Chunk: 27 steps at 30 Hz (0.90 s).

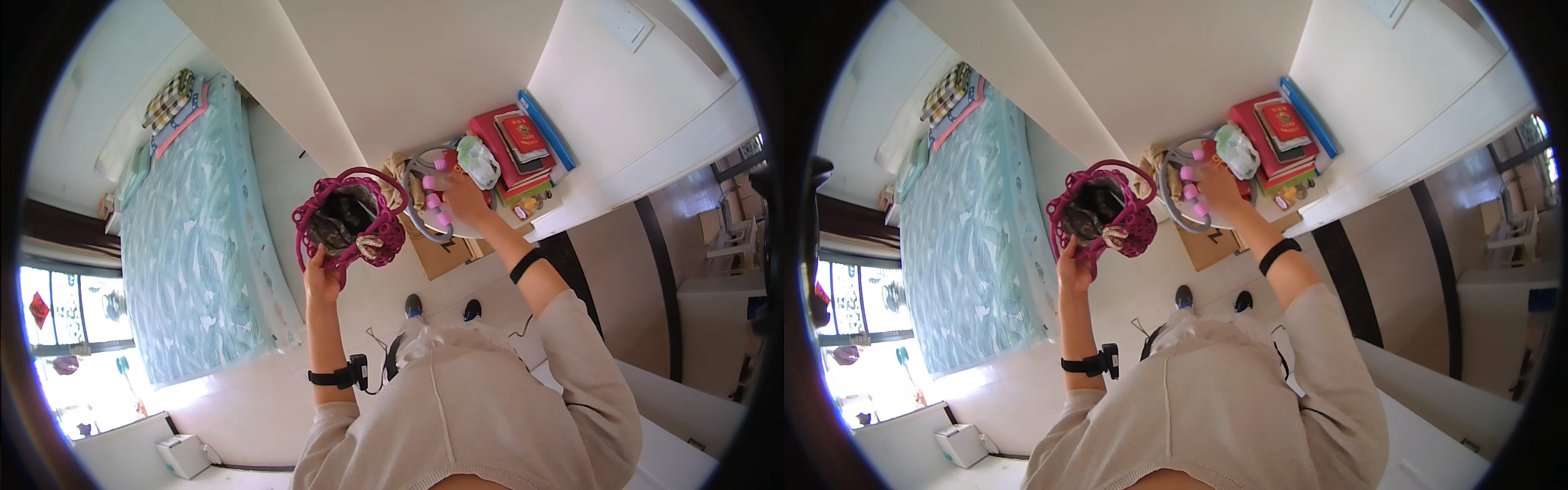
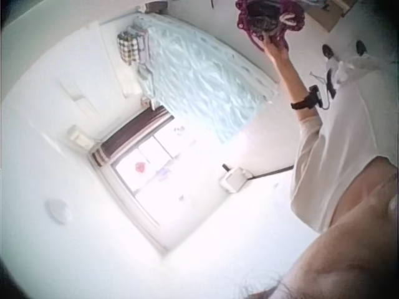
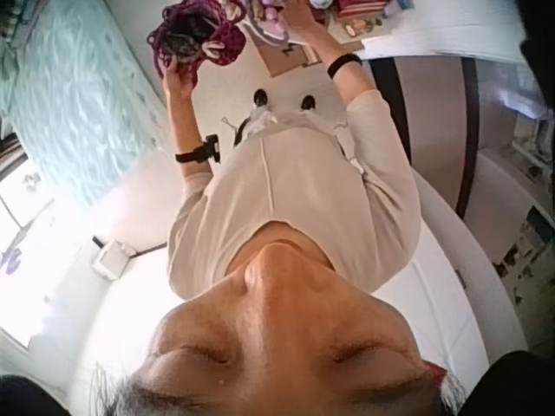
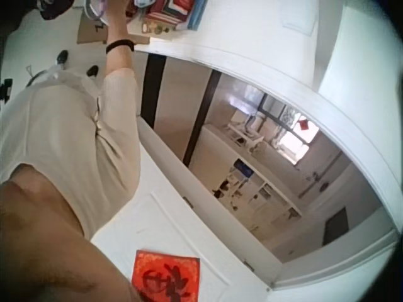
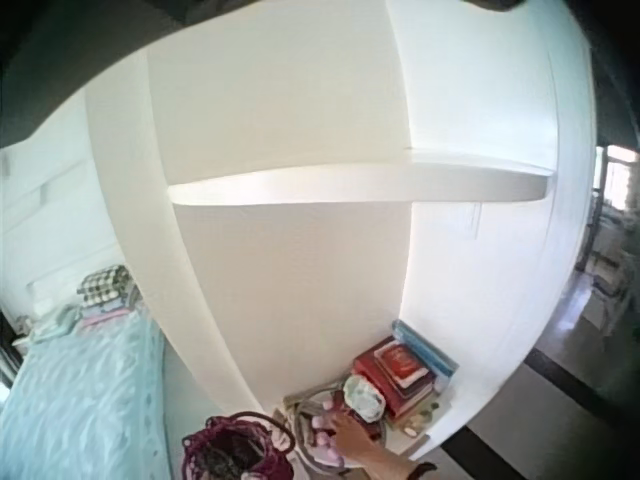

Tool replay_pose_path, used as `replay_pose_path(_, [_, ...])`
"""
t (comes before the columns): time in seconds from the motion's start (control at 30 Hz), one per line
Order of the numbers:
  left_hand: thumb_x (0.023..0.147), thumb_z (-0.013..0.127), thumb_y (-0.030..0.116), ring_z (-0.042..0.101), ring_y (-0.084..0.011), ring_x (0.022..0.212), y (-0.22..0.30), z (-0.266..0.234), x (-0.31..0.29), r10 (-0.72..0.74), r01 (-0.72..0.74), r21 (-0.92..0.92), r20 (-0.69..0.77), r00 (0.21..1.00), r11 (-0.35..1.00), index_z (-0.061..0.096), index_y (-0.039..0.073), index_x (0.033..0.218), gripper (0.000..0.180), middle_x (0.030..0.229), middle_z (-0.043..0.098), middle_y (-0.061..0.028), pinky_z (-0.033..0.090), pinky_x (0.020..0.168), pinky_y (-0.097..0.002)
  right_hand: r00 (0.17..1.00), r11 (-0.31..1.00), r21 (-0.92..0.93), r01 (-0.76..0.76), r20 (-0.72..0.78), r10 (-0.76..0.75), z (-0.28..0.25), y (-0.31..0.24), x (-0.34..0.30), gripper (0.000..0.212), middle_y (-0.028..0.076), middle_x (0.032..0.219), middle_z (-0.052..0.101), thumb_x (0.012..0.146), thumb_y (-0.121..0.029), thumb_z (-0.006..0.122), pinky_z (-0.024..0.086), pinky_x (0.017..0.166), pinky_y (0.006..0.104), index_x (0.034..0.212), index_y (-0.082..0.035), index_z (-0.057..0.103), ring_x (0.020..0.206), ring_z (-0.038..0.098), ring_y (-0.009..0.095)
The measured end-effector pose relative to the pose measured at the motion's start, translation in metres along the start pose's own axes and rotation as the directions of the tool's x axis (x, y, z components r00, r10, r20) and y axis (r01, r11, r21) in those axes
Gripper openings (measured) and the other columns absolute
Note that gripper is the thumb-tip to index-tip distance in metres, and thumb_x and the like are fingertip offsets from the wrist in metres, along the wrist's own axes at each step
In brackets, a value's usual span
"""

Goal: The person clears a white shelf by moving a pink toy steering wheel, a red envelope, a pink woven bag, a small bottle, and a book to a lower shelf. They then wipe the cleared shelf with a cloth and return the items to the top shelf in a different arrangement.

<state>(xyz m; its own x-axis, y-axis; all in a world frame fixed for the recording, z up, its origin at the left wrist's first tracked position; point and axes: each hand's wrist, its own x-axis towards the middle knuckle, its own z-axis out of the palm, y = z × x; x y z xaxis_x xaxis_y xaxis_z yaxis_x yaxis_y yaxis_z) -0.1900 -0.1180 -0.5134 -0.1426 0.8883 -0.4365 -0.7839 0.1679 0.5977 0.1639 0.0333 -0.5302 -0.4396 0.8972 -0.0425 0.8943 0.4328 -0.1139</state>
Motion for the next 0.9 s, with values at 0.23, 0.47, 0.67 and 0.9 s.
replay_pose_path(0.23, [0.105,0.039,0.019,0.055,-0.0375,0.124,-0.003,0.020,-0.016,0.002,0.000,0.083,-0.019,1.000,0.997,0.042,-0.004,0.139,0.041,0.136,0.055,-0.0221,0.044,0.108,-0.0526,0.981,0.990,-0.124,0.060,0.193,-0.035,0.056,0.008,0.007,0.030,0.013,0.131,0.059,0.088,-0.021,0.057,0.025,0.114,0.0565,0.111,-0.009,0.071,0.143,0.034,0.031])
replay_pose_path(0.47, [0.105,0.038,0.019,0.058,-0.0347,0.122,-0.025,0.027,0.004,-0.062,0.058,0.074,0.058,0.996,0.996,0.044,-0.001,0.139,0.040,0.133,0.058,-0.0192,0.046,0.107,-0.0522,0.908,-0.050,0.996,0.069,-0.042,0.417,0.033,0.063,0.004,0.030,0.001,0.097,0.066,0.089,0.000,0.064,0.052,0.072,0.0274,0.118,-0.005,0.066,0.083,0.064,0.015])
replay_pose_path(0.67, [0.103,0.048,0.013,0.067,-0.0237,0.101,-0.026,0.062,-0.001,-0.148,0.142,0.121,0.044,0.988,0.982,0.052,0.007,0.128,0.027,0.114,0.067,-0.0105,0.058,0.086,-0.0407,0.841,-0.259,0.942,0.212,-0.041,0.539,-0.053,0.044,-0.014,0.027,-0.002,0.103,0.065,0.092,-0.004,0.067,0.051,0.078,0.0208,0.119,-0.007,0.065,0.088,0.062,0.006])
replay_pose_path(0.9, [0.103,0.046,0.013,0.067,-0.0167,0.090,-0.046,0.089,0.004,-0.195,0.174,0.202,0.089,0.977,0.964,0.049,0.013,0.135,0.032,0.110,0.067,-0.0054,0.057,0.067,-0.0291,0.794,-0.112,0.864,0.491,-0.391,0.466,-0.192,-0.024,-0.043,0.022,0.012,0.123,0.062,0.093,0.003,0.062,0.050,0.101,0.0345,0.113,-0.004,0.059,0.116,0.061,0.024])
